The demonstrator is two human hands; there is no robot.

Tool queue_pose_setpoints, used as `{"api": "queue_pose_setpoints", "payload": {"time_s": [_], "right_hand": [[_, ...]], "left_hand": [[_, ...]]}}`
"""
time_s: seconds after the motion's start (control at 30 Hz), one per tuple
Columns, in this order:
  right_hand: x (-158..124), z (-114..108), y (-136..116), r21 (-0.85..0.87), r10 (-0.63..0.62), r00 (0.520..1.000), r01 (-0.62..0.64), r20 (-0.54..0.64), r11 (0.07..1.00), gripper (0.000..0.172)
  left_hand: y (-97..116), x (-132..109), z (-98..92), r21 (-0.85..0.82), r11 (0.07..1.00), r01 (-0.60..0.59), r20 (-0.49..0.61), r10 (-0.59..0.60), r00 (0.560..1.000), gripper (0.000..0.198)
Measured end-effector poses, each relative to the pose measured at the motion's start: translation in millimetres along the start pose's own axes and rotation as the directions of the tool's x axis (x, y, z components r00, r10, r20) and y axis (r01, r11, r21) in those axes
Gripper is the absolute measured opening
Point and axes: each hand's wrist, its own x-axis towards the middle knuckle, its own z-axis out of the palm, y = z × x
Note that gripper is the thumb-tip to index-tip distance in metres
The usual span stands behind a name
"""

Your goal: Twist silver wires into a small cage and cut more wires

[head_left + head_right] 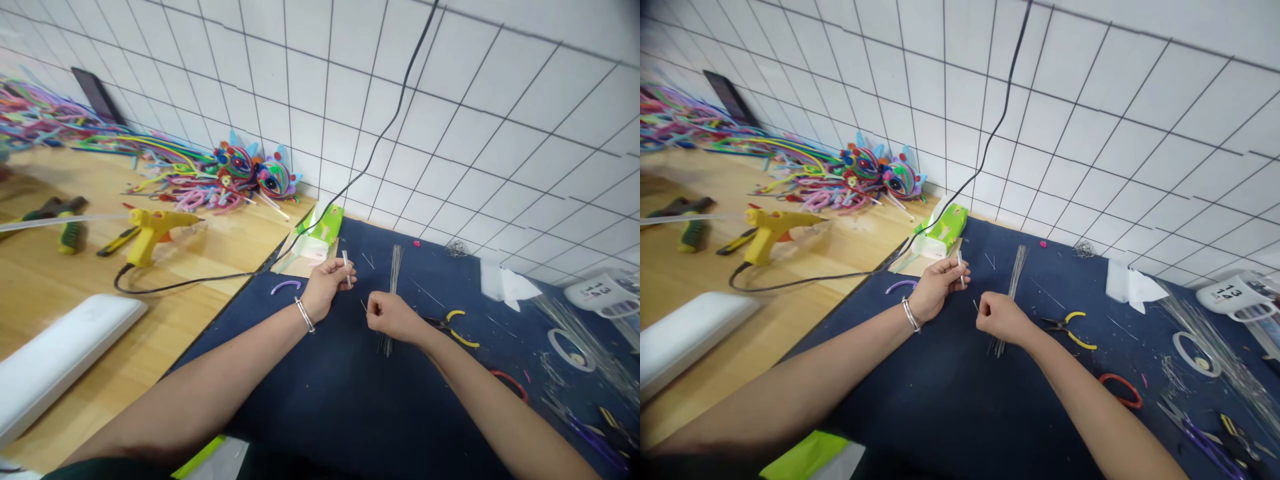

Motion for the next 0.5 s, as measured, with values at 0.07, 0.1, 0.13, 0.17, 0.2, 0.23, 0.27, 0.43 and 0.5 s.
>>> {"api": "queue_pose_setpoints", "payload": {"time_s": [0.07,0.1,0.13,0.17,0.2,0.23,0.27,0.43,0.5], "right_hand": [[1.9,1.6,3.9,0.16,0.03,0.999,-0.029,-0.009,0.987,0.004],[2.4,3.1,5.4,0.251,0.054,0.999,-0.055,0.011,0.966,0.003],[2.5,4.7,6.3,0.343,0.077,0.996,-0.086,0.04,0.935,0.007],[2.1,6.3,6.7,0.425,0.095,0.993,-0.117,0.071,0.898,0.012],[1.2,7.6,6.5,0.489,0.109,0.99,-0.14,0.09,0.861,0.018],[-0.1,8.6,5.9,0.53,0.116,0.989,-0.147,0.092,0.835,0.023],[-1.7,9.2,4.9,0.547,0.119,0.99,-0.138,0.07,0.826,0.025],[-9.5,12.2,2.2,0.477,0.115,0.974,-0.01,-0.193,0.879,0.018],[-10.6,14.7,4.5,0.415,0.119,0.961,-0.006,-0.248,0.91,0.016]], "left_hand": [[0.2,0.1,0.1,0.007,1.0,-0.002,-0.001,0.002,1.0,0.026],[0.1,0.2,0.1,0.013,1.0,-0.002,0.004,0.002,1.0,0.026],[-0.1,0.4,0.1,0.022,1.0,-0.002,0.01,0.002,1.0,0.026],[-0.4,0.6,0.1,0.034,0.999,-0.003,0.019,0.002,1.0,0.026],[-0.8,0.7,0.2,0.049,0.999,-0.004,0.028,0.003,1.0,0.026],[-1.2,0.8,0.4,0.067,0.998,-0.006,0.038,0.003,0.999,0.025],[-1.6,0.8,0.7,0.086,0.996,-0.01,0.048,0.006,0.999,0.025],[-4.1,-0.6,4.2,0.198,0.977,-0.077,0.136,0.05,0.989,0.017],[-5.9,-1.7,6.0,0.278,0.955,-0.105,0.189,0.052,0.981,0.014]]}}
